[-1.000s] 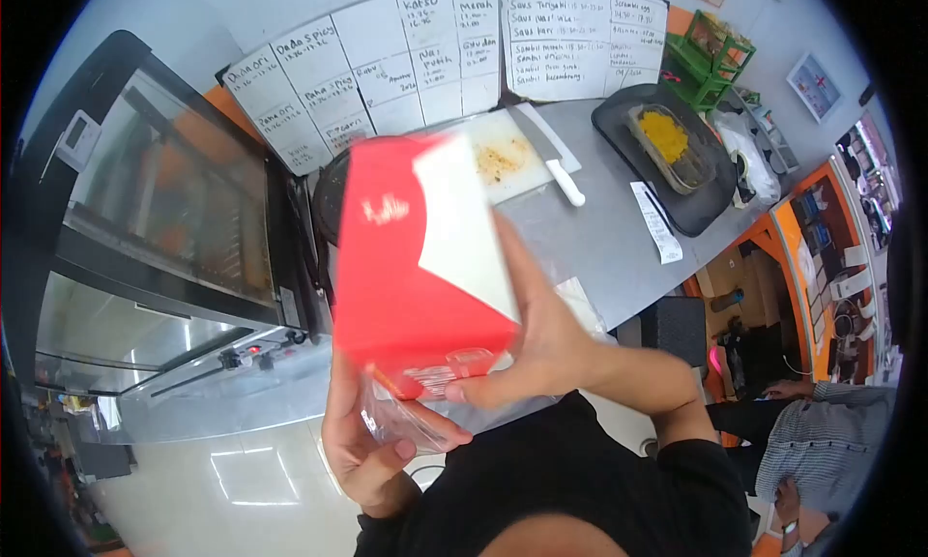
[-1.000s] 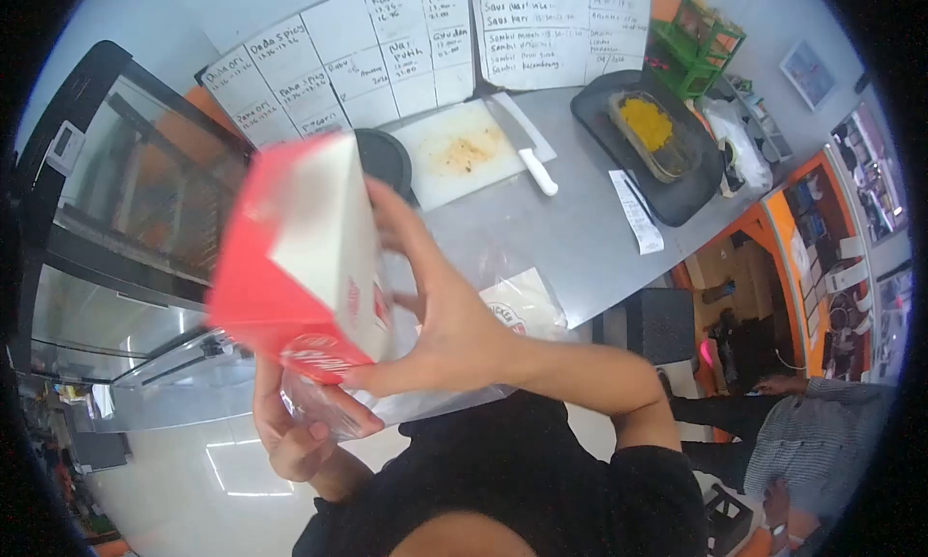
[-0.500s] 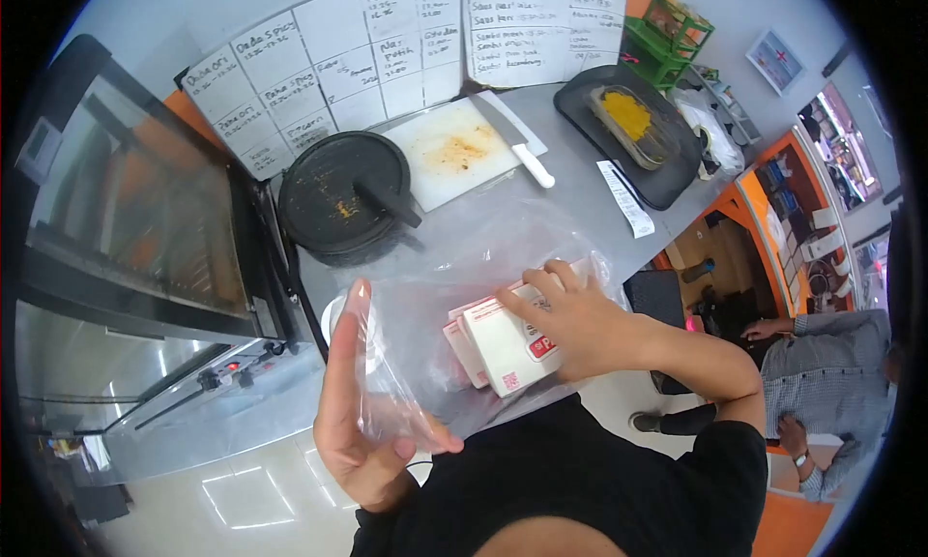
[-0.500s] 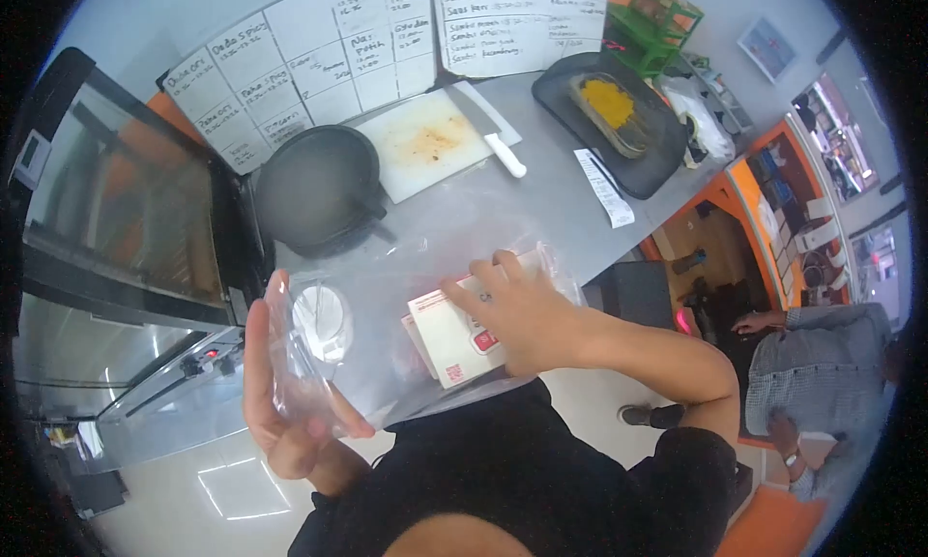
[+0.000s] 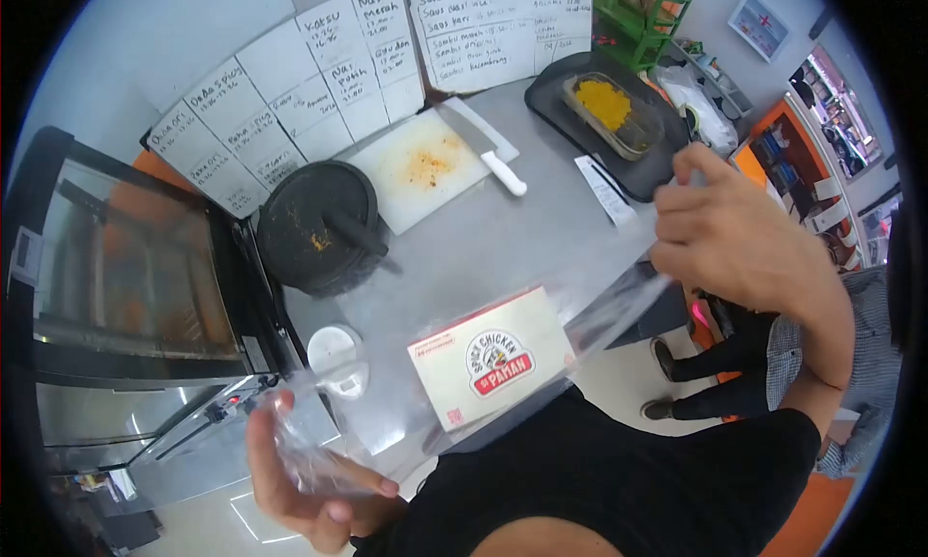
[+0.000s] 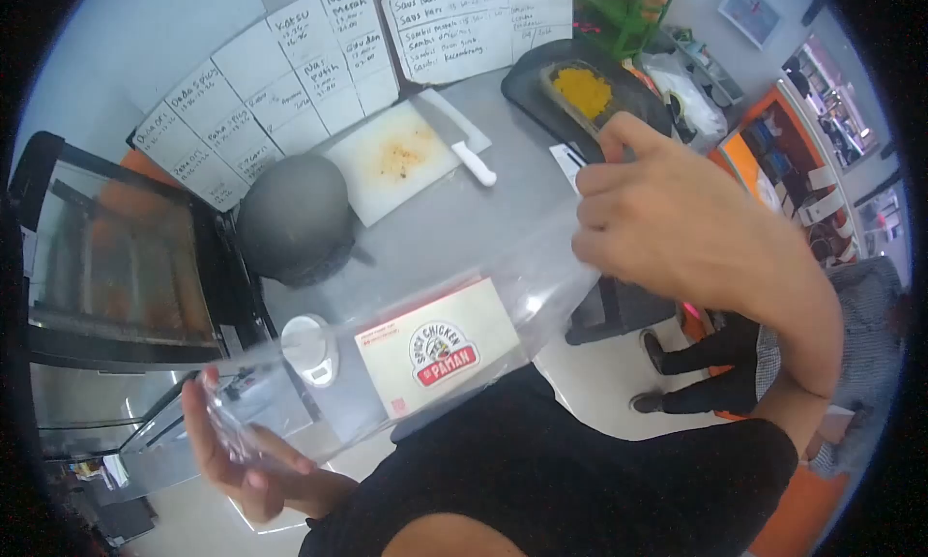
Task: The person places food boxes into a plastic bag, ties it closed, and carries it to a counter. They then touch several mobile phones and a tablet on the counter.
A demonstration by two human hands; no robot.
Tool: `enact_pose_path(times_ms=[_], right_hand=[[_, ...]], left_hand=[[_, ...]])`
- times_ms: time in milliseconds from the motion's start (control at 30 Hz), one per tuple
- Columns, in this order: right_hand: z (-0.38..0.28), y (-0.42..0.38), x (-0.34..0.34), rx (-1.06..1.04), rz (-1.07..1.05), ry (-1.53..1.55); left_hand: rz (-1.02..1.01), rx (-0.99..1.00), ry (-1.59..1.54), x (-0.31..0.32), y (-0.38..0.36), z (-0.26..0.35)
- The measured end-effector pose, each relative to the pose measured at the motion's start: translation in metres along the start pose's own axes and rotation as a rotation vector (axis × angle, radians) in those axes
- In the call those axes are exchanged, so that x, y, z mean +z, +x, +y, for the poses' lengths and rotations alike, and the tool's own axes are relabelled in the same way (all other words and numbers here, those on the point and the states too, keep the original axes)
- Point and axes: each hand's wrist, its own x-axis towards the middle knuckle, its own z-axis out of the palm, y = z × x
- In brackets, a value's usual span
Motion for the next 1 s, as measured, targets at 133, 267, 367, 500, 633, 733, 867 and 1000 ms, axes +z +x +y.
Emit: enact_pose_path(times_ms=[133,267,367,500,633,733,867,1000], right_hand=[[0.009,-0.016,-0.013,-0.271,0.305,0.135],[0.025,-0.008,0.032,-0.457,0.52,0.425],[0.032,-0.001,0.049,-0.562,0.574,0.551],[0.0,0.029,0.057,-0.603,0.836,0.665],[-0.006,0.045,0.065,-0.764,0.926,0.974],[0.0,0.053,0.115,-0.616,0.95,1.182],[-0.044,0.09,0.176,-0.403,0.473,1.374],[-0.064,0.119,0.194,-0.466,0.335,1.247]], left_hand=[[-0.258,0.36,0.023,-0.036,-0.001,-0.016],[-0.303,0.249,0.031,0.001,-0.008,-0.014],[-0.102,0.331,0.085,0.056,-0.013,-0.022],[-0.47,0.199,0.712,0.131,0.01,0.014],[-0.564,0.26,0.572,0.155,0.034,-0.013],[-0.523,0.326,0.519,0.155,0.04,-0.013],[-0.601,0.385,0.39,0.177,0.048,-0.023],[-0.787,0.502,0.338,0.171,0.048,-0.03]])
